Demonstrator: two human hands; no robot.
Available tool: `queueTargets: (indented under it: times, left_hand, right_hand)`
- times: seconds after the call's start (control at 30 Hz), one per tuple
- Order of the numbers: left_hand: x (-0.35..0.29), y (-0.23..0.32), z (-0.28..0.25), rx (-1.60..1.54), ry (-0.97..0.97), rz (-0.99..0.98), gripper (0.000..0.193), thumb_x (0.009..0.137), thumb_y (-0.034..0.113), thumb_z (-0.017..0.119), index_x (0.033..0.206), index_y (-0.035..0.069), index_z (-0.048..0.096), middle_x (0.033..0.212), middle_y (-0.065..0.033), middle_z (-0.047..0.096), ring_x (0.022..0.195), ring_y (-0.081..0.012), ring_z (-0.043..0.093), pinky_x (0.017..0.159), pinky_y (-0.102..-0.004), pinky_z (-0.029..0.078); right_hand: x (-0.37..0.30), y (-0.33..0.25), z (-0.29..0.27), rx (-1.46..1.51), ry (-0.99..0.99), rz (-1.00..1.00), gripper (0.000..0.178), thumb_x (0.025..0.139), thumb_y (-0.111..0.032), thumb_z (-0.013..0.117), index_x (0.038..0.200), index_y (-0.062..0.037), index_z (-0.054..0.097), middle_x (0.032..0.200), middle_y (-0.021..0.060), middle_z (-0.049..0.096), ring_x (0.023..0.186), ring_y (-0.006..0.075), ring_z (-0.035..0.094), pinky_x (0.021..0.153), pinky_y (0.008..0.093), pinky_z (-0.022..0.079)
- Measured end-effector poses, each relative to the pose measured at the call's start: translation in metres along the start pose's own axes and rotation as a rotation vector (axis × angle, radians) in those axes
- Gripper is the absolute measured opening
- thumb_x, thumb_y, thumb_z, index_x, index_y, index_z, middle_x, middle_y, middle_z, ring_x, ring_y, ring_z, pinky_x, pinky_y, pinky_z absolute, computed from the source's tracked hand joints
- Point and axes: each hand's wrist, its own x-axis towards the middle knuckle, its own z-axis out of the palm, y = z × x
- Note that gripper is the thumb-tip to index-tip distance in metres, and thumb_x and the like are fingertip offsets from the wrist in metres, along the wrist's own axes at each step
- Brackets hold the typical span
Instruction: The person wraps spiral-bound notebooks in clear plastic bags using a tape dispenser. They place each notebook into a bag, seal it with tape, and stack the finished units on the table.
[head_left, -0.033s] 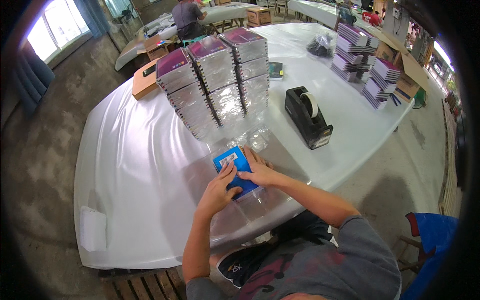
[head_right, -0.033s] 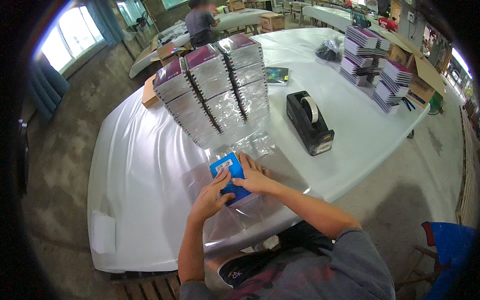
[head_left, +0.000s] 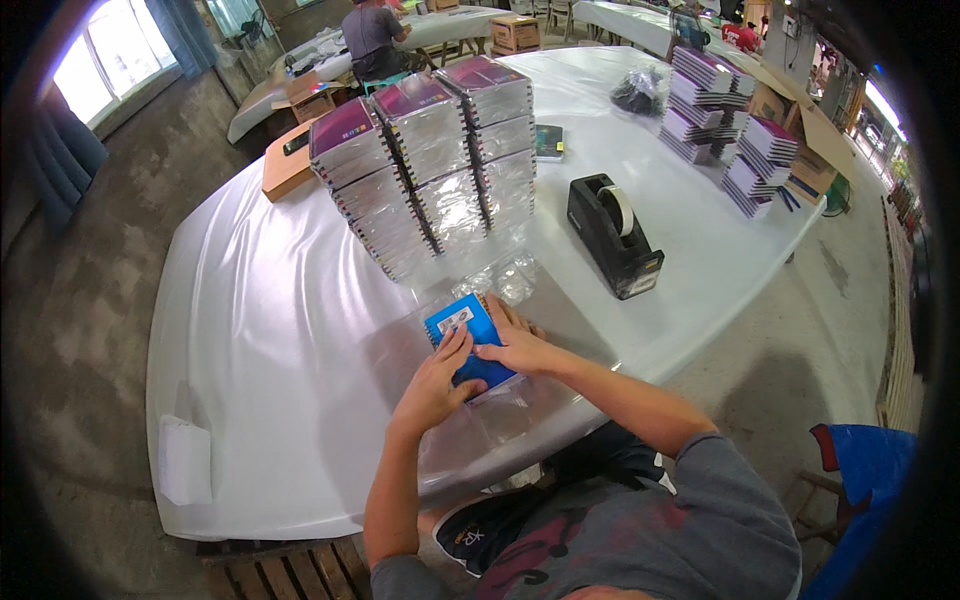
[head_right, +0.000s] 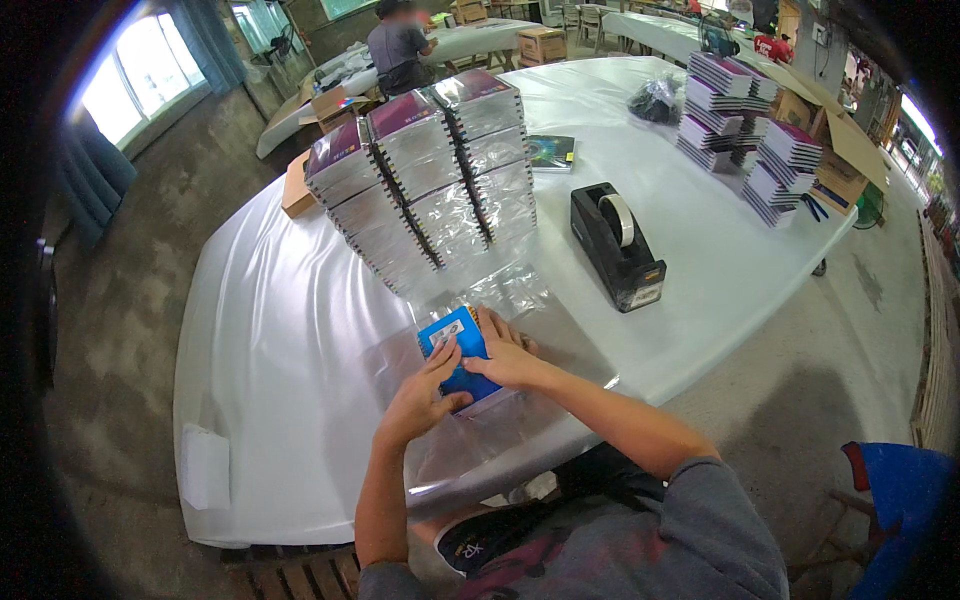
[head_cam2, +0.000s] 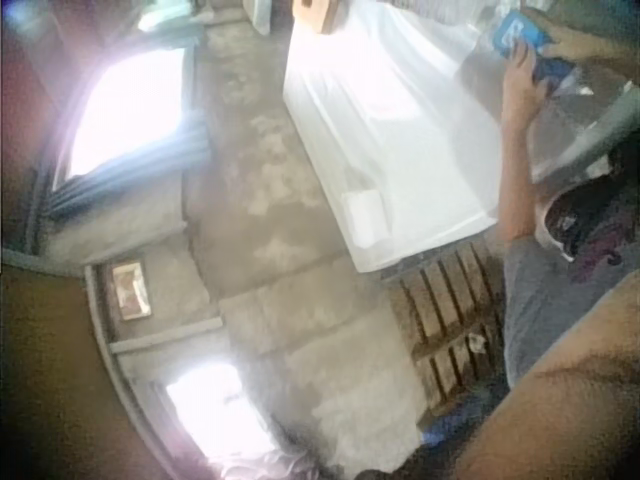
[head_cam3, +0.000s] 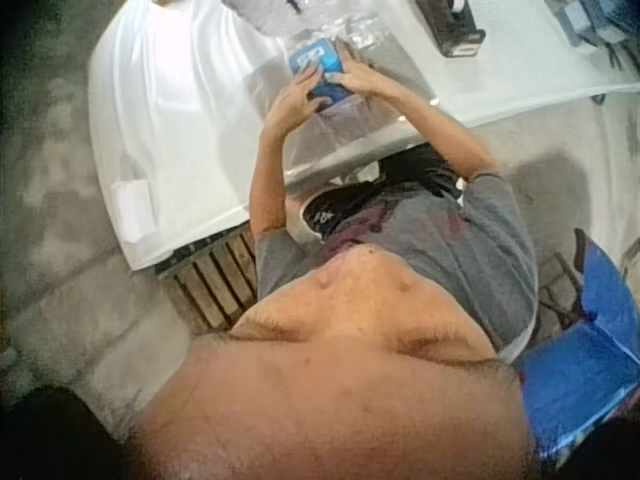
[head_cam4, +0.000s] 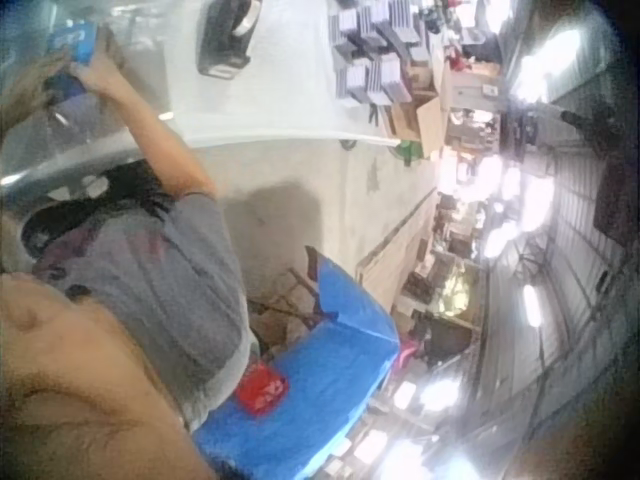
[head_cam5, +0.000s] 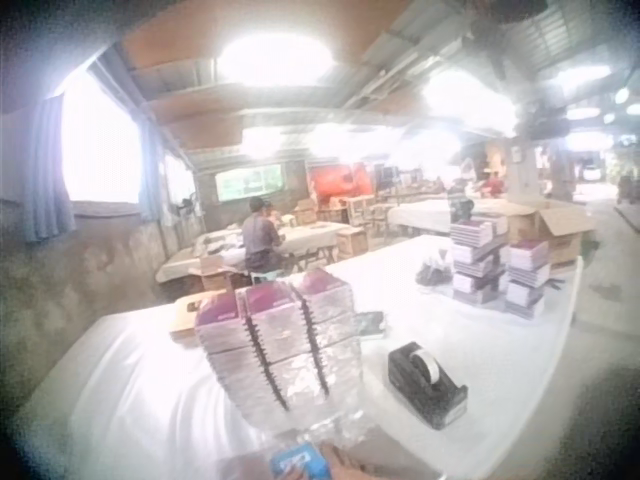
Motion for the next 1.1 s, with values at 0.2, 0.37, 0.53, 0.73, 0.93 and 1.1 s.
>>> queueTargets:
  times: [0.2,0.37,0.53,0.73,0.93,1.1]
  left_hand:
    - [0.006,0.012,-0.004,0.164,-0.177,-0.106,0.081,0.083,0.048,0.060,0.146,0.015,0.021,0.154,-0.0033,0.015,0.142,-0.0260,0.009,0.107,-0.0620,0.014]
    - [0.003,0.005,-0.006,0.235,-0.179,-0.131,0.081,0.083,0.057,0.053,0.146,0.015,0.023,0.154,-0.0042,0.014,0.142,-0.0235,0.010,0.105,-0.0644,0.012]
    - [0.002,0.003,-0.005,0.166,-0.142,-0.084,0.083,0.083,0.060,0.051,0.146,0.013,0.023,0.154,-0.0062,0.015,0.143,-0.0252,0.008,0.106,-0.0616,0.016]
    - [0.004,-0.013,0.006,0.130,-0.106,0.013,0.082,0.083,0.056,0.054,0.145,0.012,0.024,0.154,-0.0068,0.015,0.142,-0.0264,0.009,0.106,-0.0587,0.019]
    - [0.005,-0.002,-0.003,0.151,-0.170,-0.008,0.085,0.085,0.053,0.054,0.144,0.002,0.022,0.152,-0.0166,0.014,0.142,-0.0314,0.009,0.113,-0.0407,0.014]
    - [0.003,-0.009,-0.001,0.125,-0.140,0.004,0.085,0.083,0.057,0.053,0.144,0.006,0.023,0.153,-0.0131,0.014,0.142,-0.0297,0.009,0.111,-0.0469,0.015]
  right_hand:
    - [0.000,0.008,-0.006,0.032,-0.012,0.006,0.101,0.076,-0.061,0.054,0.149,-0.0142,0.001,0.153,0.0171,0.005,0.140,0.0392,0.009,0.107,0.0590,0.009]
    - [-0.011,-0.012,-0.006,0.015,0.045,0.044,0.092,0.080,-0.067,0.045,0.148,-0.0156,0.011,0.154,0.0161,0.004,0.140,0.0386,0.007,0.106,0.0629,0.009]
    - [-0.084,0.032,-0.019,-0.679,0.519,0.117,0.079,0.088,-0.054,0.044,0.139,0.0049,0.028,0.151,0.0187,0.014,0.139,0.0382,0.013,0.103,0.0667,0.013]
    - [-0.102,0.073,0.013,-0.650,0.540,0.097,0.068,0.093,-0.044,0.041,0.137,0.0056,0.029,0.145,0.0246,0.027,0.136,0.0367,0.025,0.109,0.0517,0.020]
    - [-0.095,0.068,0.017,-0.427,0.500,-0.008,0.054,0.090,-0.025,0.052,0.134,0.0008,0.035,0.143,0.0268,0.028,0.132,0.0398,0.029,0.107,0.0439,0.029]
    - [-0.080,0.045,-0.020,-0.106,0.781,-0.129,0.061,0.078,-0.009,0.065,0.132,-0.0018,0.038,0.126,0.0270,0.048,0.115,0.0418,0.047,0.093,0.0443,0.042]
